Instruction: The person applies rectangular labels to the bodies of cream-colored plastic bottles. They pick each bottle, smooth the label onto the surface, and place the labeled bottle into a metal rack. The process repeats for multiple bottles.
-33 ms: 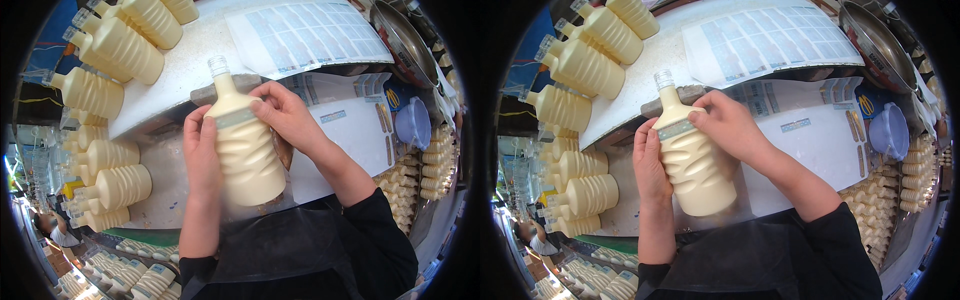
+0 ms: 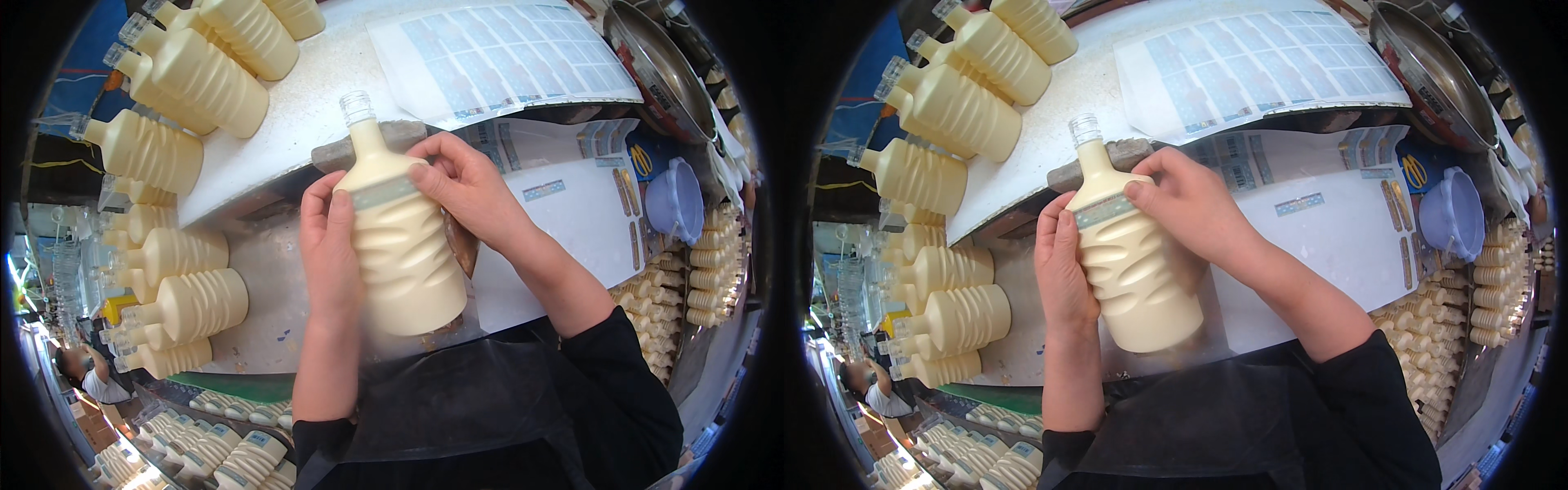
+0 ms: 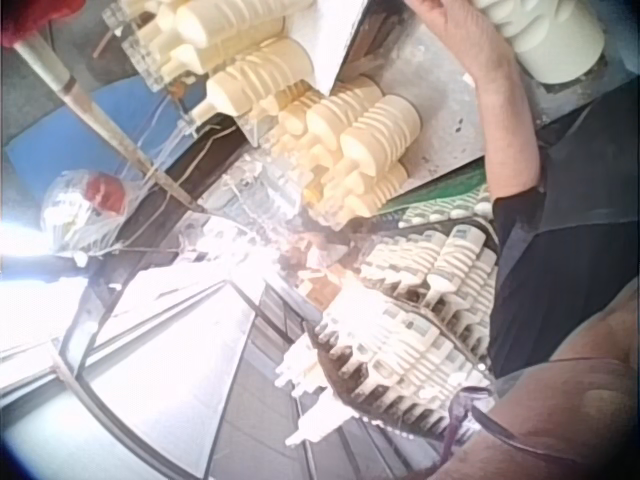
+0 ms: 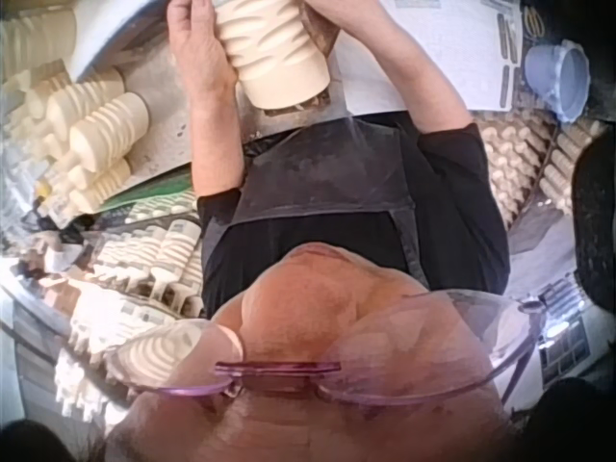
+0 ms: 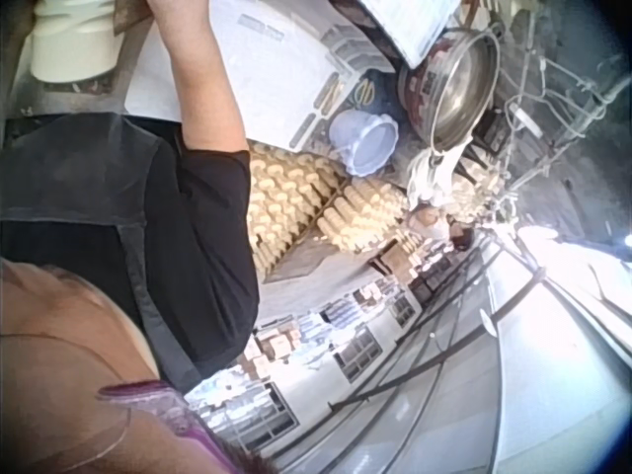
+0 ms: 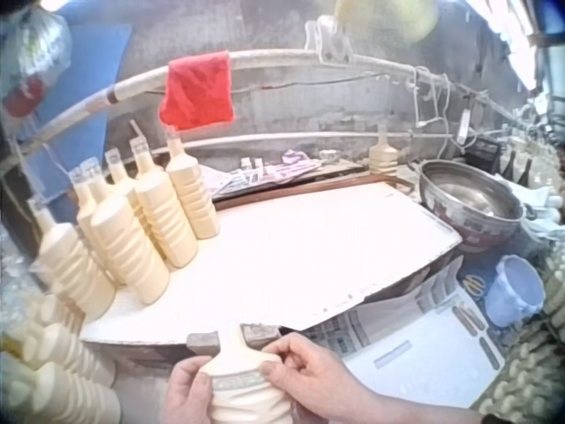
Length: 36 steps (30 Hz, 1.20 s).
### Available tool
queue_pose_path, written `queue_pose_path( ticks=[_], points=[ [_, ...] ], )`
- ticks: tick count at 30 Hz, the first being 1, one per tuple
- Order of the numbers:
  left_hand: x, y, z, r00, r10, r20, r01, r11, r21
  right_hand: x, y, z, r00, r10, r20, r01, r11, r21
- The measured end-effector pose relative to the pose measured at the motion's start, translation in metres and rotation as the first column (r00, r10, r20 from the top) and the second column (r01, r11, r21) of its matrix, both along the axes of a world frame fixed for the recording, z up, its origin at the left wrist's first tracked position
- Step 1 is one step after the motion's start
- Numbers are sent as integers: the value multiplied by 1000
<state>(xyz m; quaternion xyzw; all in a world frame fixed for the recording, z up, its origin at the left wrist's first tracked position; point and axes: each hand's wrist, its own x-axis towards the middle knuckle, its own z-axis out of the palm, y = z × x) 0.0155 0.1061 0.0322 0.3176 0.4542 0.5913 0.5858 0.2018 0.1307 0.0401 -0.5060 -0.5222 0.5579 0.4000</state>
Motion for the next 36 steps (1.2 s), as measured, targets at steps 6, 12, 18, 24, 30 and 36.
queue_pose_path(
  ticks=[6,12,18,24,30,36],
  points=[
    [-8,-1,5,999,-38,-1,38,999,-26,38,8,7,962,-58,-268,58,998,-4],
    [-3,2,13,998,-41,58,41,999,-8,-4,16,56,978,-135,-162,172,953,248],
    [-8,4,-2,979,-110,-174,117,993,34,-48,17,47,909,-276,311,4,753,658],
    [-11,4,-8,993,-93,75,96,994,-43,-4,21,8,900,-352,259,137,791,596],
    [-9,3,-10,984,-43,171,49,998,-31,-5,20,14,881,-395,260,139,741,657],
    [-1,0,3,975,-9,222,24,997,-67,-23,17,29,940,-302,160,154,791,592]
  ],
)
